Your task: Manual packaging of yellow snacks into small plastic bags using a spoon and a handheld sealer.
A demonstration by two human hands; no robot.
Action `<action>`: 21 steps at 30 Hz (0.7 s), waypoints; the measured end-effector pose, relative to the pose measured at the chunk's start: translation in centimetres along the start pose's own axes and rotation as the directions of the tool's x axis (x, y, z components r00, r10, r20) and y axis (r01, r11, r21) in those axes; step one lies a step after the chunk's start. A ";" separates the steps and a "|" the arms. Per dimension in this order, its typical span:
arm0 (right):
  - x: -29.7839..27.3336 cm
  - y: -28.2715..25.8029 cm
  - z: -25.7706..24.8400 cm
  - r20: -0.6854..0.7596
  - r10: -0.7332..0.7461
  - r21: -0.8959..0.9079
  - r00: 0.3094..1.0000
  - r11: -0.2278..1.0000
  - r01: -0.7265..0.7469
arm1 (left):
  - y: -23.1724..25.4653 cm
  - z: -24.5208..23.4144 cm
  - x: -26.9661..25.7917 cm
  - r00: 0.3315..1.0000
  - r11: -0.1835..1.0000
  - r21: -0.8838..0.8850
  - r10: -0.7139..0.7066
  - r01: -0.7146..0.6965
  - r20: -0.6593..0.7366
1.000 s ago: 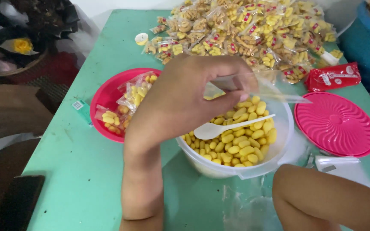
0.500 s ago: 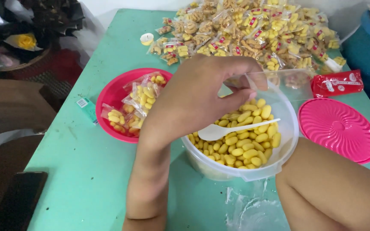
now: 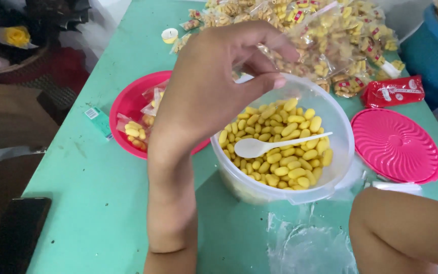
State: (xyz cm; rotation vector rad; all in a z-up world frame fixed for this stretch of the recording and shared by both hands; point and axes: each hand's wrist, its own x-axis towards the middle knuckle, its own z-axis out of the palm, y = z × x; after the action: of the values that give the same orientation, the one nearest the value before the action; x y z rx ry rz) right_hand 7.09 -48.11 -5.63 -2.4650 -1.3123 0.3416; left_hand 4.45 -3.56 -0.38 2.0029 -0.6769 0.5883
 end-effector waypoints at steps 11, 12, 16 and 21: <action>19.4 -9.6 -0.8 0.085 0.508 -0.292 0.857 0.835 -0.466 | 0.4 1.0 0.5 0.986 0.984 -0.063 -0.168 0.166 -0.022; 20.2 -8.9 -0.4 0.068 0.437 -0.297 0.897 0.867 -0.400 | 0.4 1.2 0.6 0.977 0.974 -0.074 -0.213 0.213 0.000; 21.6 -8.4 0.6 0.122 0.498 -0.382 0.858 0.822 -0.423 | 0.0 1.6 1.2 0.963 0.963 -0.012 -0.268 0.268 -0.017; 21.6 -9.1 0.9 0.092 0.475 -0.330 0.875 0.844 -0.423 | -0.4 2.5 1.4 0.961 0.961 0.010 -0.274 0.275 -0.029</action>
State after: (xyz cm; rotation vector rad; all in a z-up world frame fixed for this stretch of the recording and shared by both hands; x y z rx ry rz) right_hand 11.73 -25.15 -4.16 -3.0655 -0.8689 0.5064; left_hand 6.07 -5.89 -0.85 2.0526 -0.3687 0.4537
